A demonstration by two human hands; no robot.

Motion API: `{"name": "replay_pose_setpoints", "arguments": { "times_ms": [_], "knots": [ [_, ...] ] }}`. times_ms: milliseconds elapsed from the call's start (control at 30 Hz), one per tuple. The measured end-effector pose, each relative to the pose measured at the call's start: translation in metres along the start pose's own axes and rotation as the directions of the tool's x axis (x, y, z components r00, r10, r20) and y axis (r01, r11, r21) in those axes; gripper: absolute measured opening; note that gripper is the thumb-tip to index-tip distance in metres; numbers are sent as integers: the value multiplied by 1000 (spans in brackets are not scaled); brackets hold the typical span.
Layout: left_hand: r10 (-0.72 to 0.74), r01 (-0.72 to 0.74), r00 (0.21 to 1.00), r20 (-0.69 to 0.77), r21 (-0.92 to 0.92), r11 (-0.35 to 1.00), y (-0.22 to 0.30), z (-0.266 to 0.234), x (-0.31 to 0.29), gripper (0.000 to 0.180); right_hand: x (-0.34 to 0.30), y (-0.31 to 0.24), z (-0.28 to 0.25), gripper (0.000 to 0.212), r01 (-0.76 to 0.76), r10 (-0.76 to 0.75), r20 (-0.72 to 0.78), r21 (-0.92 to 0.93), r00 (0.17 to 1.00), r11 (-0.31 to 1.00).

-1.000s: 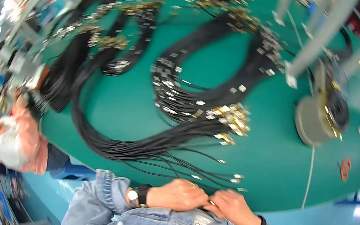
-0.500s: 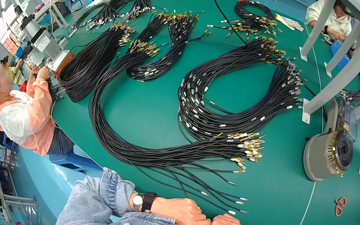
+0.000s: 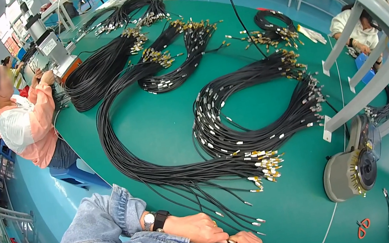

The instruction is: The person gathers a bundle of cables and places them on the table. They then pick up individual cables and slide a small metal component onto the end of each one.

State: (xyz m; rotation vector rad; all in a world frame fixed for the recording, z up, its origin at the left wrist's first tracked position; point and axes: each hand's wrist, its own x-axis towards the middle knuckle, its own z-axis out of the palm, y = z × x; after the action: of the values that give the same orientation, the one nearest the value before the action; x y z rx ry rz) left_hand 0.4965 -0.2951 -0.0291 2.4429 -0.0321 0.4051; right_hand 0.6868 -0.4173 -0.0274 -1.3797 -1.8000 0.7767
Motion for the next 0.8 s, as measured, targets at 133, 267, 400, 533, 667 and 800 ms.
{"name": "replay_pose_setpoints", "arguments": {
  "times_ms": [133, 267, 400, 533, 667, 800],
  "knots": [
    [-116, 117, 993, 15, -48, 992, 1, 15, -4, 19, 3, -16, -10, 10, -68, 70, 27, -56, 997, 996],
    [-40, 35, 997, -72, -66, 997, 0, 22, -6, 23, -5, -20, 1, 13, -319, 311, 72, 199, 948, 927],
    [-37, 30, 997, -68, -100, 995, -8, 17, -4, 20, 12, -29, -8, 17, -439, 402, 182, 277, 897, 855],
    [-10, 10, 1000, 1, -156, 988, -7, 5, -9, 19, 7, -19, -6, 21, -282, 244, 195, 204, 950, 937],
    [-26, 22, 1000, -14, -231, 973, 1, 1, -10, 18, 4, -20, -6, 22, -406, 352, 247, 221, 903, 887],
    [-34, 25, 999, -32, -244, 969, -1, 12, -14, 18, -7, -26, -4, 23, -565, 495, 295, 236, 817, 791]
  ]
}}
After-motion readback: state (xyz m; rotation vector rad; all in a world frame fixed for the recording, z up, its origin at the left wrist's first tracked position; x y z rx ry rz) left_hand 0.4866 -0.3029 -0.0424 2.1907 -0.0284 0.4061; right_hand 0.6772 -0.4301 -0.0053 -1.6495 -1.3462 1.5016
